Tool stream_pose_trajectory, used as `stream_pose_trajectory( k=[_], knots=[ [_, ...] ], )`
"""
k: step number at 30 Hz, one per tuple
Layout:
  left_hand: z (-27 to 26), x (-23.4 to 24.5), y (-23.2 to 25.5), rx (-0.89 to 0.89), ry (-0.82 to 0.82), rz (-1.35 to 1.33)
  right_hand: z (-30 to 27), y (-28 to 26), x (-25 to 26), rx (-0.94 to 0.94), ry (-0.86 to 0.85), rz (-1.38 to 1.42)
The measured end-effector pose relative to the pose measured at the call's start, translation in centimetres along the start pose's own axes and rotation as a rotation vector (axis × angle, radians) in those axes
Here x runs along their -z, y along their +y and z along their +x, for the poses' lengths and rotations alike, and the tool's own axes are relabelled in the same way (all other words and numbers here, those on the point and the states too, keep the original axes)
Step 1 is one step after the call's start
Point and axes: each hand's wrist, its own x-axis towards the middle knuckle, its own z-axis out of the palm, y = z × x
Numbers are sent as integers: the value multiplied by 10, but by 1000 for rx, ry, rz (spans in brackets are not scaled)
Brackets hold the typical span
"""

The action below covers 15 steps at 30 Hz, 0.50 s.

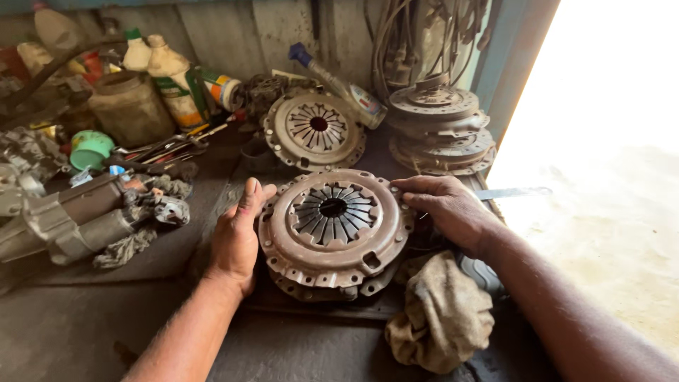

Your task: The person wipes and cleans multiple automotive clutch components using a cloth, handling the parts one at a time and rotating them to reach different surfaces.

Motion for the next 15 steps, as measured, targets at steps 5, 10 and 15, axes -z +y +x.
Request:
stream_pose_trajectory(
  k=[5,10,15],
  knots=[
    [1,2,0,-20,30,41,3,4,-3,25,-19,92],
    [-1,0,-2,-79,42,92,8,11,-4,121,-10,50],
    [-8,-1,-4,-86,44,173,16,15,-5,123,24,-24]
  ],
)
